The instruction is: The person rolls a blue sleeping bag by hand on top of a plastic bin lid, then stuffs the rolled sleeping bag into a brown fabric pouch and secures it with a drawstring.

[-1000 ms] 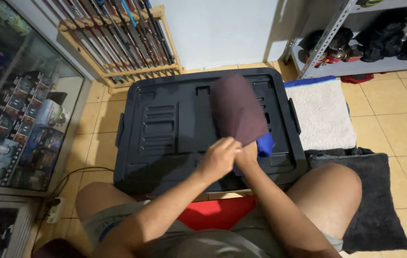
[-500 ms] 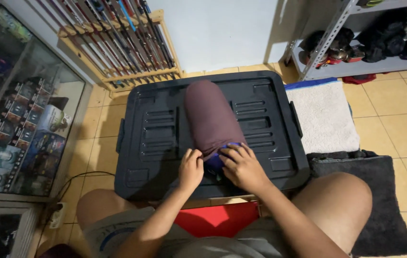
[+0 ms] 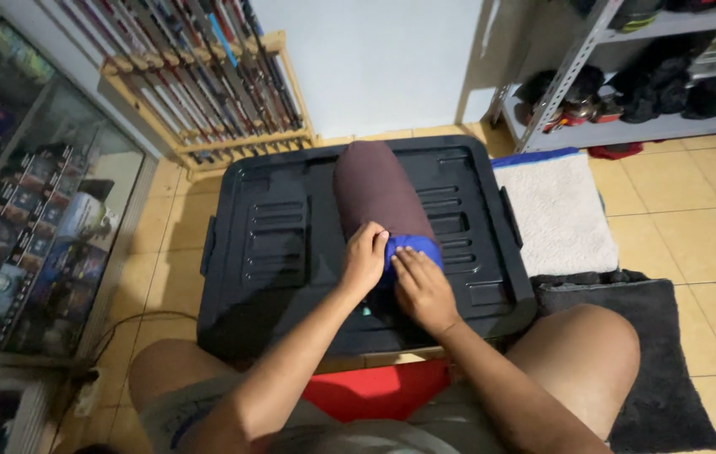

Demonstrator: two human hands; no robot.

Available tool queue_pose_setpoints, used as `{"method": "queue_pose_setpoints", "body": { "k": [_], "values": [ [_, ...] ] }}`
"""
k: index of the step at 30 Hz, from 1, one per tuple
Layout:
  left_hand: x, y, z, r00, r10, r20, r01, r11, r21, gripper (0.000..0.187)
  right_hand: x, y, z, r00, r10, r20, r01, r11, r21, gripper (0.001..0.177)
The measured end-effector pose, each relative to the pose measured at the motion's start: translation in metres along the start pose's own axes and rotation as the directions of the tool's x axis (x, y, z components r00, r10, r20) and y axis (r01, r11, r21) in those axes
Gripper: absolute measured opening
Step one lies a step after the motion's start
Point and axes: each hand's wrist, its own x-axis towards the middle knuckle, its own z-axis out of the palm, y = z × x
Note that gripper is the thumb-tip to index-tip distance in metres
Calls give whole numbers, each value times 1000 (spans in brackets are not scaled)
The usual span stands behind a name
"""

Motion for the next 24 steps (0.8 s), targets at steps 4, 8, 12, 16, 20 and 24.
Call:
{"method": "queue_pose_setpoints", "body": {
  "k": [4, 8, 12, 16, 20, 24],
  "values": [
    [8, 19, 12, 983, 147, 112, -161, 979, 125, 9, -5, -2, 16, 997, 23, 74, -23, 1000, -7, 37],
    [-17, 45, 29, 834, 440, 334, -529, 809, 255, 24, -45, 26, 57, 862, 141, 488, -99, 989, -110, 69],
    [-40, 60, 33, 757, 532, 380, -628, 754, 195, 22, -31, 23, 56, 866, 51, 497, -79, 996, 35, 54],
    [-53, 53, 15, 773, 505, 384, -598, 782, 176, 14, -10, 27, 49, 865, -48, 499, -57, 980, 192, 40],
    [-60, 40, -17, 961, 188, 204, -179, 982, -61, 15, 6, 31, 26, 862, -110, 494, -64, 944, 323, 26],
    [-90, -21, -8, 987, -80, 139, 61, 989, 136, 13, 19, 23, -5, 857, -180, 483, -69, 889, 453, 12]
  ]
}}
